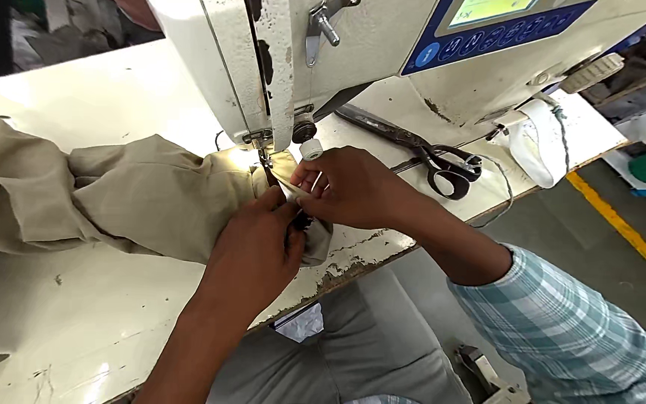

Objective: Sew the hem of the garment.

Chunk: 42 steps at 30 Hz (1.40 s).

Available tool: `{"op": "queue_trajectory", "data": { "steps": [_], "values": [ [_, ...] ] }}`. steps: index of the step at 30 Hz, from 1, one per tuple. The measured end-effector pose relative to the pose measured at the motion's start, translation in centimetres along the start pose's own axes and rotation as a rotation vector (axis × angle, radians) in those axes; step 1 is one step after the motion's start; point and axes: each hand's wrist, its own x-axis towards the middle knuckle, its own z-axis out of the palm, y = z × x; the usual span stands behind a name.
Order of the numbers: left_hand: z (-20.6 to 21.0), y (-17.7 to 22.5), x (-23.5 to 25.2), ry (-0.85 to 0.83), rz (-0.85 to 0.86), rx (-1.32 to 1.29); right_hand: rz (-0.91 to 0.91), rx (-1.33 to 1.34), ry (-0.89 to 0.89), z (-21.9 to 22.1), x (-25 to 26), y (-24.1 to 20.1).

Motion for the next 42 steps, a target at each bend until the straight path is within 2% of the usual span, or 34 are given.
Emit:
{"op": "queue_trajectory", "data": {
  "steps": [9,15,29,34,38,39,40,42],
  "values": [
    [0.0,-0.1,0.1,-0.016,0.004,-0.01,0.048,-0.001,-0.049,-0.5,0.2,-0.1],
    [0.0,0.0,0.1,-0.018,-0.008,0.001,0.035,0.04,0.033,-0.1,0.3,-0.1],
    [0.3,-0.1,-0.1,0.02,-0.008,0.051,0.04,0.038,-0.001,0.6,-0.1,-0.9],
    [0.2,0.3,-0.3,0.008,-0.035,0.079,0.016,-0.035,-0.078,0.2,-0.1,-1.6],
    [-0.1,0.8,0.0,0.001,-0.037,0.132,-0.039,-0.202,-0.206,-0.6,0.0,-2.3],
    [-0.2,0.9,0.1,-0.003,-0.037,0.14,-0.039,-0.211,-0.168,-0.8,-0.1,-2.1],
    [-0.3,0.8,0.2,-0.002,-0.034,0.145,-0.053,-0.201,-0.055,-0.6,-0.3,-1.6],
    [-0.3,0.7,0.3,0.005,-0.013,0.146,-0.12,-0.167,0.255,0.7,-0.3,-0.4]
  ]
}}
